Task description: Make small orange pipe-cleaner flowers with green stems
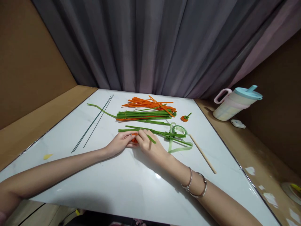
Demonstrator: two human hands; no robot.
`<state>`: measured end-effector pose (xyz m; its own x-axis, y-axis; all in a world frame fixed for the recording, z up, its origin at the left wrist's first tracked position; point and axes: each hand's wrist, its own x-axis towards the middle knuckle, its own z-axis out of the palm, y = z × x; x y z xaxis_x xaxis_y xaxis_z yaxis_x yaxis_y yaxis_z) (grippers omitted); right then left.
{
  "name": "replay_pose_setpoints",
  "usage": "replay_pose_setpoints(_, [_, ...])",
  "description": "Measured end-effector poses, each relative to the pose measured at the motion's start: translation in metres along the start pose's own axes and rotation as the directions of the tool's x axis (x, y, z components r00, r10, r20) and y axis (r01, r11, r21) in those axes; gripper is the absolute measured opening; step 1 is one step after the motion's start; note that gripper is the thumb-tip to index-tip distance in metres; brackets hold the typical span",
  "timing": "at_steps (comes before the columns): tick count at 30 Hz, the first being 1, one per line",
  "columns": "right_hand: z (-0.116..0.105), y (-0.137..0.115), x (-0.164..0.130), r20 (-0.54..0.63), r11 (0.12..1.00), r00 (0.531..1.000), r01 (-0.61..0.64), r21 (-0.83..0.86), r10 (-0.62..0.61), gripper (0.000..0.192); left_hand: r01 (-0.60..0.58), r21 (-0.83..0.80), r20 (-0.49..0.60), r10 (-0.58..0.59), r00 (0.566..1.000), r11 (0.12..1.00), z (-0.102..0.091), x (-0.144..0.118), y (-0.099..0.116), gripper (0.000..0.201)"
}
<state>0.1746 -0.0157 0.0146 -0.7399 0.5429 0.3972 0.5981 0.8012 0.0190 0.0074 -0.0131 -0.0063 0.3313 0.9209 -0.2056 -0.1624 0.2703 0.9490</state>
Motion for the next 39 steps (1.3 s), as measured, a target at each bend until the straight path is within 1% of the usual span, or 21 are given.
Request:
replay_pose_setpoints(2, [-0.002,0.001,0.000,0.003,0.999,1.000,-0.006,0.031,0.006,0.028,0.006,-0.024,-0.002,-0.006,1.000,1.000,-0.001,-0.001,0.002,0.027])
replay_pose_setpoints(4, [-0.003,0.004,0.000,-0.012,0.998,1.000,-0.027,0.061,0.028,0.027,0.012,-0.050,0.024,-0.011,1.000,0.999,-0.002,-0.001,0.003,0.029])
replay_pose_setpoints(7, [-0.001,0.010,0.001,-0.032,0.995,0.998,-0.049,0.085,0.052,0.024,0.017,-0.056,0.076,-0.012,0.997,0.998,-0.004,-0.002,0.005,0.039])
replay_pose_setpoints(10, [0.003,0.011,0.000,-0.061,0.992,0.994,-0.082,0.100,0.089,0.021,-0.008,-0.034,0.094,0.011,0.995,0.999,-0.005,-0.002,0.005,0.047])
replay_pose_setpoints(12, [0.004,0.007,-0.002,-0.054,0.983,0.988,-0.138,0.120,0.145,0.021,-0.028,-0.010,0.093,0.029,0.995,1.000,-0.005,-0.003,0.005,0.048])
replay_pose_setpoints(14, [0.001,0.002,-0.004,-0.006,0.957,0.967,-0.253,0.145,0.256,0.024,-0.050,0.035,0.083,0.047,0.995,0.998,-0.004,-0.003,0.004,0.046])
replay_pose_setpoints(16, [-0.006,-0.004,-0.004,0.057,0.906,0.924,-0.383,0.182,0.379,0.028,-0.092,0.121,0.074,0.083,0.994,0.988,-0.004,-0.004,0.003,0.041])
replay_pose_setpoints(18, [-0.016,-0.009,-0.002,0.126,0.840,0.890,-0.455,0.294,0.438,0.030,-0.166,0.243,0.082,0.150,0.985,0.956,-0.005,-0.006,0.001,0.036])
replay_pose_setpoints(19, [-0.021,-0.010,0.000,0.176,0.790,0.875,-0.483,0.379,0.451,0.030,-0.212,0.314,0.092,0.193,0.977,0.925,-0.006,-0.007,0.001,0.033])
replay_pose_setpoints(21, [-0.030,-0.011,0.003,0.302,0.635,0.832,-0.551,0.541,0.465,0.023,-0.302,0.463,0.117,0.281,0.953,0.833,-0.009,-0.009,0.000,0.029])
replay_pose_setpoints(23, [-0.035,-0.009,0.006,0.393,0.477,0.780,-0.615,0.628,0.487,0.012,-0.357,0.588,0.141,0.342,0.929,0.726,-0.011,-0.011,0.000,0.027])
replay_pose_setpoints(24, [-0.036,-0.008,0.008,0.413,0.425,0.758,-0.635,0.646,0.505,0.008,-0.367,0.633,0.148,0.359,0.922,0.681,-0.012,-0.011,0.000,0.027])
replay_pose_setpoints(25, [-0.035,-0.006,0.009,0.418,0.391,0.740,-0.648,0.654,0.526,0.007,-0.370,0.663,0.148,0.370,0.917,0.651,-0.012,-0.011,-0.001,0.027])
replay_pose_setpoints(27, [-0.032,-0.004,0.010,0.411,0.347,0.713,-0.661,0.666,0.569,0.011,-0.368,0.679,0.130,0.389,0.912,0.636,-0.013,-0.011,-0.001,0.027])
replay_pose_setpoints(29, [-0.026,-0.003,0.010,0.412,0.307,0.686,-0.673,0.673,0.600,0.017,-0.377,0.661,0.109,0.414,0.904,0.649,-0.013,-0.010,-0.003,0.027])
replay_pose_setpoints(31, [-0.023,-0.003,0.009,0.421,0.292,0.673,-0.683,0.670,0.608,0.020,-0.394,0.653,0.103,0.440,0.892,0.647,-0.014,-0.009,-0.005,0.025])
replay_pose_setpoints(34, [-0.022,-0.004,0.009,0.444,0.340,0.685,-0.697,0.631,0.578,0.025,-0.406,0.696,0.111,0.471,0.875,0.592,-0.014,-0.010,-0.007,0.024])
replay_pose_setpoints(36, [-0.024,-0.004,0.011,0.461,0.362,0.684,-0.708,0.606,0.566,0.031,-0.409,0.733,0.116,0.493,0.862,0.543,-0.014,-0.011,-0.008,0.025])
replay_pose_setpoints(37, [-0.025,-0.004,0.012,0.478,0.351,0.674,-0.719,0.600,0.563,0.033,-0.412,0.748,0.121,0.503,0.856,0.521,-0.014,-0.012,-0.008,0.025])
replay_pose_setpoints(38, [-0.026,-0.004,0.012,0.508,0.316,0.659,-0.731,0.605,0.554,0.035,-0.415,0.758,0.126,0.512,0.850,0.503,-0.014,-0.012,-0.008,0.025])
replay_pose_setpoints(39, [-0.026,-0.004,0.013,0.552,0.251,0.639,-0.744,0.619,0.535,0.035,-0.422,0.760,0.133,0.518,0.845,0.494,-0.014,-0.013,-0.008,0.025])
